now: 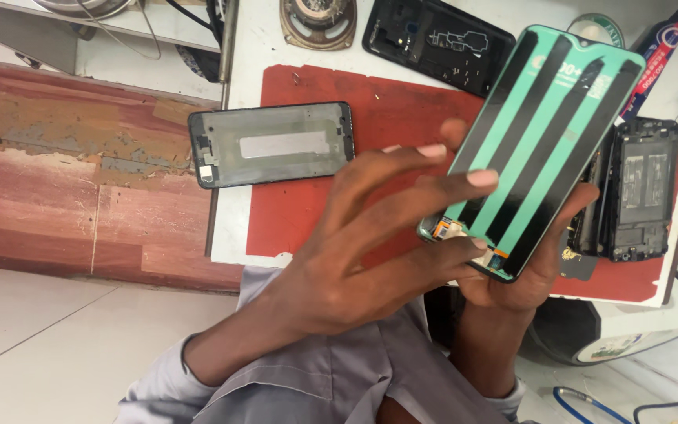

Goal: The person prepares a new mobile phone screen by removing protective film and then aligns and fits the screen into the phone chassis.

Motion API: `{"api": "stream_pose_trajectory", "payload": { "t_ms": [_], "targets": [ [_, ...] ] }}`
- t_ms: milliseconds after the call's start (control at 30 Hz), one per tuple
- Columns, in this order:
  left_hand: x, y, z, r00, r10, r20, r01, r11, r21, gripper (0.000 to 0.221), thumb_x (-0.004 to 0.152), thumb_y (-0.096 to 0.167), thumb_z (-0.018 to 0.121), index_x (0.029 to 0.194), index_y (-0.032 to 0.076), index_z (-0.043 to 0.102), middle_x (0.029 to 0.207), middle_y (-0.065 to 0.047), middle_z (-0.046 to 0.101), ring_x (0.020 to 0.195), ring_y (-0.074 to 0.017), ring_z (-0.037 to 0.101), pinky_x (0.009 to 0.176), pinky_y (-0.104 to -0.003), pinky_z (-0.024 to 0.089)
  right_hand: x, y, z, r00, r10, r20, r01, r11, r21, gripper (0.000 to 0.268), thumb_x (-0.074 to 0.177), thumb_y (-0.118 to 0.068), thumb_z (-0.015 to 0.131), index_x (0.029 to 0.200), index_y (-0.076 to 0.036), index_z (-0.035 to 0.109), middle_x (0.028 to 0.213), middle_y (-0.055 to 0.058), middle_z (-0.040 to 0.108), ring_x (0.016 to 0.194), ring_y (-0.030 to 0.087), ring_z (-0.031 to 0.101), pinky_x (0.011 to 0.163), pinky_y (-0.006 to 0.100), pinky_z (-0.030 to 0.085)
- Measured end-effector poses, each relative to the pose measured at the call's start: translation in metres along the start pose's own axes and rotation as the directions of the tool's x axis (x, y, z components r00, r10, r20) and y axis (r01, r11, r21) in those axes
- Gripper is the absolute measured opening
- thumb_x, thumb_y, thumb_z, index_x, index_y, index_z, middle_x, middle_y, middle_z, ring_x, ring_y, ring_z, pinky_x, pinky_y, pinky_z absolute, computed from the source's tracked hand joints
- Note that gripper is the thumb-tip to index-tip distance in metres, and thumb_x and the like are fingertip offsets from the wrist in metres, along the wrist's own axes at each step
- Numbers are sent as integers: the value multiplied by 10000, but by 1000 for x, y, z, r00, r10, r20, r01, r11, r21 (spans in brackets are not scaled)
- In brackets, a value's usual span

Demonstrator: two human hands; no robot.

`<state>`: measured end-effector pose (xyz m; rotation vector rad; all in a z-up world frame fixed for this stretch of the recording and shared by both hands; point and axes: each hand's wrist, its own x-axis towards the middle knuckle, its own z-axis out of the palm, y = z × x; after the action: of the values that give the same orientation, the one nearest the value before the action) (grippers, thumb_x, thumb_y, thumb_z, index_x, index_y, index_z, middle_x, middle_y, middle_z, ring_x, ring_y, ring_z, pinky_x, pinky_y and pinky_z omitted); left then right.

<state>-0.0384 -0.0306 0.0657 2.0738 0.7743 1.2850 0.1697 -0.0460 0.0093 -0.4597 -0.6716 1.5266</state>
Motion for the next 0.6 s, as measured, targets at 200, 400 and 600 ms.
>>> {"api": "stream_pose_trajectory", "payload": {
  "t_ms": [200, 400, 600],
  "targets": [
    [4, -9, -7, 1000, -1, 15, 1, 1000, 31, 404, 909, 249, 838, 1257, 85, 714, 1414, -90, 576, 1350, -314, 537, 1160, -478, 487, 3, -9, -10, 998, -45, -48, 42, 998, -52, 705, 1147, -550, 305, 1659, -66, 277, 1532, 328, 433, 1225, 356, 620, 1038, 468, 528],
    [-2, -49, -75, 953, -300, 43, 287, 938, 194, 402, 905, 284, 797, 1229, 81, 673, 1264, -140, 663, 1203, -307, 643, 844, -346, 621, 8, -31, -26, 999, 33, 3, -33, 989, 142, 811, 1058, -590, 329, 1682, -76, 263, 1613, 268, 411, 1313, 464, 572, 1093, 681, 503],
    [4, -79, -115, 866, -456, 205, 318, 818, 479, 469, 847, 246, 854, 1202, 7, 663, 1100, -183, 678, 941, -361, 674, 791, -473, 569, 2, -39, -39, 1000, -1, -16, 2, 995, 100, 777, 1080, -604, 334, 1620, -50, 257, 1595, 233, 363, 1342, 466, 570, 1100, 661, 489]
  ]
}}
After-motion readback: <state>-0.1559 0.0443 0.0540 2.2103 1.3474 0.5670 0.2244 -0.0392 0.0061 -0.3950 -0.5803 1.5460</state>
